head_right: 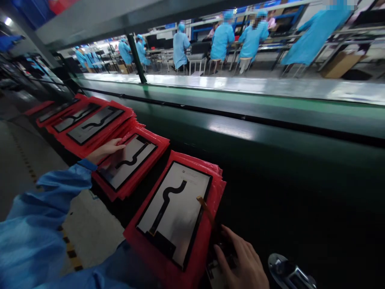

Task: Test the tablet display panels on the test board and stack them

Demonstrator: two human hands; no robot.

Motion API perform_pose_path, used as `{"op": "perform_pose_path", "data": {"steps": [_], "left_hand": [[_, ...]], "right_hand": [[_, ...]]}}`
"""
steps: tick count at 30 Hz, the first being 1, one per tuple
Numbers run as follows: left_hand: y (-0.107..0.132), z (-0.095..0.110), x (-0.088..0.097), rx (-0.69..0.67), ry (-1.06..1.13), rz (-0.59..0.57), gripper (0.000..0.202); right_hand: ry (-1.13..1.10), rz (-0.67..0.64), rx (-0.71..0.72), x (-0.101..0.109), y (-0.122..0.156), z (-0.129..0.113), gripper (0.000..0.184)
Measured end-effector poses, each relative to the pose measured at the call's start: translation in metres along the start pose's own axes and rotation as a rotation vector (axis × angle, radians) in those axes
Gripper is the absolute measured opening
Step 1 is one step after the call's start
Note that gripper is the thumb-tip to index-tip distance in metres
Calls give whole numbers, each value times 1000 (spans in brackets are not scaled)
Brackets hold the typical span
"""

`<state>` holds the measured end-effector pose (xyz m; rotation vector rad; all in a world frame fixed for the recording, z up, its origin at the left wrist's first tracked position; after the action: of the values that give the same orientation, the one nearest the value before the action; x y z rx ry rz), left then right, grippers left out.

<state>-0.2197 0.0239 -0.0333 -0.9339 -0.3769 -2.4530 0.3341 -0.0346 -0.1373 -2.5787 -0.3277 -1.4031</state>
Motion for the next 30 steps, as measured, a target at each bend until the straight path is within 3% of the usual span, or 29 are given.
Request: {"op": "perform_pose_path", "data": {"steps": [4, 7, 8, 10, 11, 13, 16, 20, 25, 27, 30], "left_hand": [[15, 11, -15, -94, -185, 154, 41], [49, 50, -39, -314, -245, 219, 48], [62, 69, -54, -456, -233, 179, 41], [88, 103, -96, -689, -100, -61, 28], [99, 116, -119, -742, -25, -210, 26], [117, 134, -161, -794, 3, -394, 27], [128, 142, -200, -828, -165, -453, 31], [135, 142, -207, -840, -253, -475, 38], [143, 138, -197, -795, -150, -684, 52], [146, 132, -191, -807, -132, -655, 47], [147, 123, -181, -846, -79, -484, 37]], "right_hand": [[-170, -119, -100, 0, -3, -6, 48], [-292, -143, -101, 7, -6, -15, 42], [-343, -165, -91, 8, -7, -18, 40], [-453, -215, -95, 8, -8, -23, 38], [-506, -234, -110, 8, -9, -24, 38], [-587, -247, -142, 7, -9, -24, 40], [-644, -222, -166, 8, -8, -23, 43], [-682, -188, -186, 13, -6, -22, 42], [-724, -137, -166, 16, -9, -22, 37], [-791, -124, -158, 15, -8, -24, 34], [-1017, -159, -127, 10, -3, -34, 36]]}}
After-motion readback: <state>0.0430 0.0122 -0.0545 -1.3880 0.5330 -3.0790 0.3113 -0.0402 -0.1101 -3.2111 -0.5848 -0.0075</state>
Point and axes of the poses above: each hand's wrist, its own y-axis away from the middle knuckle, its own x-axis out of the back of the hand, z = x × y, the point moved 5 cm from there along -y, towards the middle knuckle, and after that the axes turned 9 degrees about y, right-handed, at the moved point
